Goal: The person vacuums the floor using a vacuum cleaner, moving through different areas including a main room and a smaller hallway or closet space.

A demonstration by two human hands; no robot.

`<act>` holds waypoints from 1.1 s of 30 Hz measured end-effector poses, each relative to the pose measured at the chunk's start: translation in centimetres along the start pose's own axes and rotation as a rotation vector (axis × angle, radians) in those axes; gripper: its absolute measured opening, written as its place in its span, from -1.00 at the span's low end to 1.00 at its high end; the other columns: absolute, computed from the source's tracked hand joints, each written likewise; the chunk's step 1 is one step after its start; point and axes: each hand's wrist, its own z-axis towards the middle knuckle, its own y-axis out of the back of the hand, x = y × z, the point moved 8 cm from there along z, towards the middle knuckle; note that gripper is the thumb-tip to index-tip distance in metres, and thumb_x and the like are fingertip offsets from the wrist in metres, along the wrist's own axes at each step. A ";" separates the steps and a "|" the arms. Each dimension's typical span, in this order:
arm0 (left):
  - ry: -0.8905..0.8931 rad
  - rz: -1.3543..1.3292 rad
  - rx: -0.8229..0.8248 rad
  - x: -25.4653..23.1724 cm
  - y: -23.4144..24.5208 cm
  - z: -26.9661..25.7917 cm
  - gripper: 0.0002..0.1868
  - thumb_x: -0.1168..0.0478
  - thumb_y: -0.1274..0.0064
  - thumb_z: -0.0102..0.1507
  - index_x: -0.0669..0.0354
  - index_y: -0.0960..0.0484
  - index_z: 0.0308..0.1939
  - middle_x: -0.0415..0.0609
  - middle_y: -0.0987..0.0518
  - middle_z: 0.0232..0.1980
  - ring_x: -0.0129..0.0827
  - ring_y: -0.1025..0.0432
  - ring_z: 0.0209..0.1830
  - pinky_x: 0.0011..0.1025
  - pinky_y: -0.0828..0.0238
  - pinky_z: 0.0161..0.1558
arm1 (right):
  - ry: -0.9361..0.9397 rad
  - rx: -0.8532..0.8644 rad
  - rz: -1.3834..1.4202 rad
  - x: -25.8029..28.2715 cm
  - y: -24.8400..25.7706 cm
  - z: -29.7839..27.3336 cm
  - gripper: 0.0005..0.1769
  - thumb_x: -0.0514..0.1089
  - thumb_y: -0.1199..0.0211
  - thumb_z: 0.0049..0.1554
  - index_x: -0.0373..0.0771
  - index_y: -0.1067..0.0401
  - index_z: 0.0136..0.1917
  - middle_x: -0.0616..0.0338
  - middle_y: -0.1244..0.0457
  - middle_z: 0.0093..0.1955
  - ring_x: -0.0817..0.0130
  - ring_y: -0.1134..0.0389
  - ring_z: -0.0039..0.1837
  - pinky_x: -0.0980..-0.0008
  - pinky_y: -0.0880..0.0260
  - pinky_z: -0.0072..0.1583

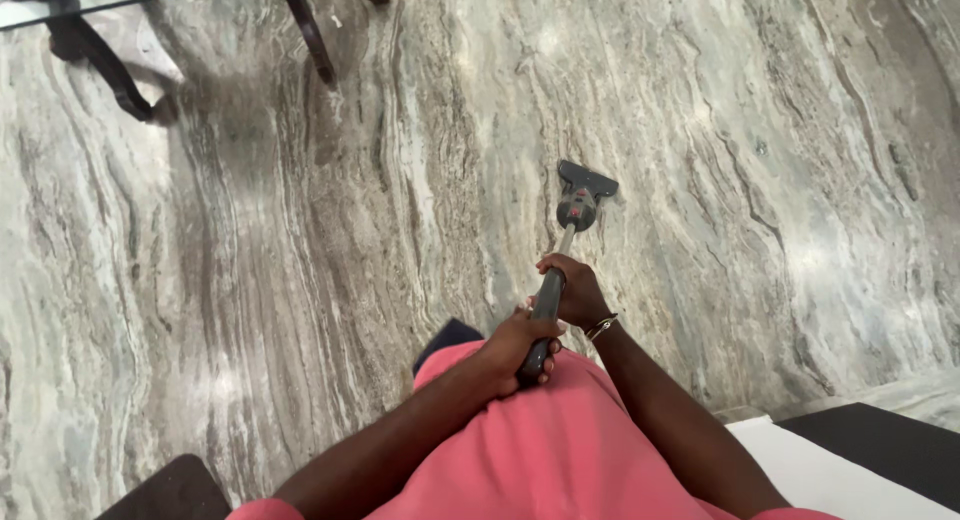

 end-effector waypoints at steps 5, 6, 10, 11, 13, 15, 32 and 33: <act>0.064 0.037 0.000 -2.6 0.2 2.2 -0.73 0.22 -0.13 0.25 0.12 -0.38 -0.06 -0.11 -0.46 -0.43 -0.42 -0.38 -0.67 -0.41 -0.36 -0.66 | -0.155 -0.016 0.006 -1.7 1.0 2.8 -0.42 -0.05 -0.65 -0.25 -0.24 -0.45 -0.03 0.13 -0.37 -0.10 0.31 -0.41 -0.15 0.36 -0.45 -0.03; 0.065 0.032 0.005 -3.5 0.2 2.7 -0.73 0.22 -0.12 0.24 0.12 -0.38 -0.06 -0.10 -0.47 -0.43 -0.41 -0.38 -0.67 -0.41 -0.36 -0.67 | -0.169 -0.022 0.008 -2.0 1.1 3.7 -0.42 -0.06 -0.65 -0.26 -0.24 -0.45 -0.03 0.13 -0.38 -0.11 0.31 -0.42 -0.15 0.36 -0.45 -0.03; 0.085 0.055 0.027 -7.0 0.6 5.0 -0.72 0.23 -0.13 0.25 0.14 -0.36 -0.07 -0.10 -0.46 -0.43 -0.41 -0.38 -0.66 -0.39 -0.37 -0.65 | -0.117 -0.049 0.053 -3.0 1.9 7.4 -0.42 -0.07 -0.64 -0.25 -0.25 -0.44 -0.02 0.13 -0.37 -0.07 0.31 -0.43 -0.08 0.36 -0.45 -0.01; 0.094 0.069 0.031 -8.1 0.9 5.7 -0.72 0.23 -0.13 0.25 0.14 -0.36 -0.07 -0.10 -0.47 -0.43 -0.41 -0.38 -0.66 -0.39 -0.37 -0.65 | -0.122 -0.055 0.048 -3.5 2.0 8.4 -0.41 -0.07 -0.64 -0.25 -0.25 -0.44 -0.01 0.14 -0.37 -0.08 0.33 -0.43 -0.08 0.37 -0.46 0.00; 0.115 0.093 0.049 -10.1 1.3 7.0 -0.73 0.22 -0.13 0.25 0.16 -0.38 -0.07 -0.10 -0.47 -0.43 -0.41 -0.38 -0.65 -0.39 -0.36 -0.65 | -0.177 -0.072 0.038 -4.7 2.0 9.9 -0.41 -0.06 -0.64 -0.24 -0.25 -0.46 0.01 0.15 -0.37 -0.09 0.36 -0.42 -0.09 0.38 -0.45 -0.01; 0.120 0.116 0.080 -13.3 1.2 8.4 -0.73 0.22 -0.14 0.25 0.19 -0.39 -0.09 -0.11 -0.46 -0.43 -0.43 -0.38 -0.65 -0.39 -0.36 -0.65 | -0.259 -0.094 0.023 -6.0 2.4 12.6 -0.41 -0.04 -0.64 -0.23 -0.24 -0.47 0.01 0.17 -0.38 -0.10 0.38 -0.39 -0.12 0.38 -0.44 -0.02; 0.216 0.274 0.177 -25.7 1.9 13.0 -0.77 0.23 -0.10 0.25 0.16 -0.38 -0.13 -0.07 -0.47 -0.44 -0.38 -0.39 -0.70 -0.40 -0.31 -0.73 | -0.206 -0.224 -0.029 -7.0 3.7 23.4 -0.39 -0.06 -0.64 -0.18 -0.24 -0.41 0.05 0.10 -0.34 -0.07 0.31 -0.38 -0.02 0.27 -0.37 0.16; 0.217 0.270 0.187 -26.0 1.6 13.2 -0.77 0.24 -0.10 0.25 0.15 -0.37 -0.12 -0.07 -0.47 -0.44 -0.39 -0.38 -0.71 -0.40 -0.30 -0.73 | -0.064 -0.254 -0.043 -6.1 4.2 23.8 -0.39 -0.07 -0.63 -0.17 -0.25 -0.39 0.06 0.12 -0.37 0.01 0.28 -0.42 0.08 0.23 -0.36 0.28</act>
